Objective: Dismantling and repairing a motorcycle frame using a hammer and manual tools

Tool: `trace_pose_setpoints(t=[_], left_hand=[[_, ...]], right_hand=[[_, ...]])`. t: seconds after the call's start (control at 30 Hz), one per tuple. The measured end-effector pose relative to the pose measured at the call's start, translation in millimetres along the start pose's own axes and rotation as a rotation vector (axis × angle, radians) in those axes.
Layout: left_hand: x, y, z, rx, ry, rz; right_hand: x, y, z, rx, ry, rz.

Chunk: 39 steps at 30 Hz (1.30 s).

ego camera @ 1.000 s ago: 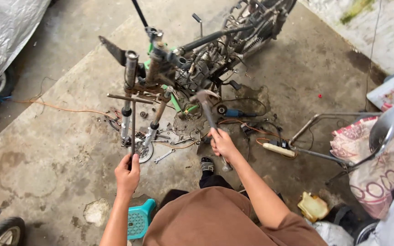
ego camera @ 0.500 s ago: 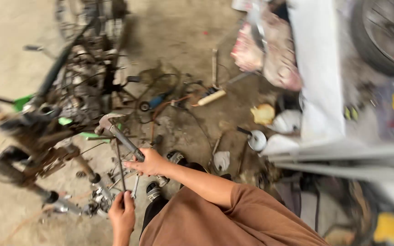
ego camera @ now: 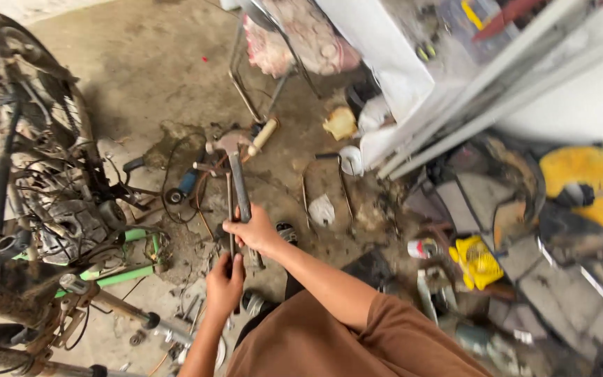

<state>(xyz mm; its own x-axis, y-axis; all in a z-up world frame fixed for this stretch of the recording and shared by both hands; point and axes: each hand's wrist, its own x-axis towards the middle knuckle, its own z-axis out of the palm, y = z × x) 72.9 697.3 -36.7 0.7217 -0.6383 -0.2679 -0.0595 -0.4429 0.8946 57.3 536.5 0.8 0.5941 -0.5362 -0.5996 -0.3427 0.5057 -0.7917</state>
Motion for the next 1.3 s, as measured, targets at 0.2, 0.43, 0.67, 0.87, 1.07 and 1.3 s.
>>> trace_pose_setpoints(t=[0.2, 0.43, 0.67, 0.87, 1.07, 1.3], left_hand=[[21.2, 77.7, -2.1, -0.275, -0.367, -0.349], [49.0, -10.5, 57.3, -0.434, -0.508, -0.467], [36.4, -47.4, 117.3, -0.318, -0.361, -0.360], [45.4, -60.6, 112.5, -0.353, -0.265, -0.495], [44.0, -94.3, 23.2, -0.578, -0.053, -0.626], [-25.4, -131.8, -49.1, -0.764, 0.223, -0.674]], right_hand=[[13.7, 54.7, -25.4, 0.154, 0.181, -0.172], [13.0, 98.2, -67.3, 0.054, 0.315, -0.169], [-0.3, 126.8, -118.5, 0.240, 0.238, -0.052], [-31.7, 112.8, -223.5, 0.149, 0.247, 0.127], [20.6, 165.4, -382.1, 1.459, -0.465, 0.230], [60.7, 114.4, -380.8, 1.410, -0.457, 0.461]])
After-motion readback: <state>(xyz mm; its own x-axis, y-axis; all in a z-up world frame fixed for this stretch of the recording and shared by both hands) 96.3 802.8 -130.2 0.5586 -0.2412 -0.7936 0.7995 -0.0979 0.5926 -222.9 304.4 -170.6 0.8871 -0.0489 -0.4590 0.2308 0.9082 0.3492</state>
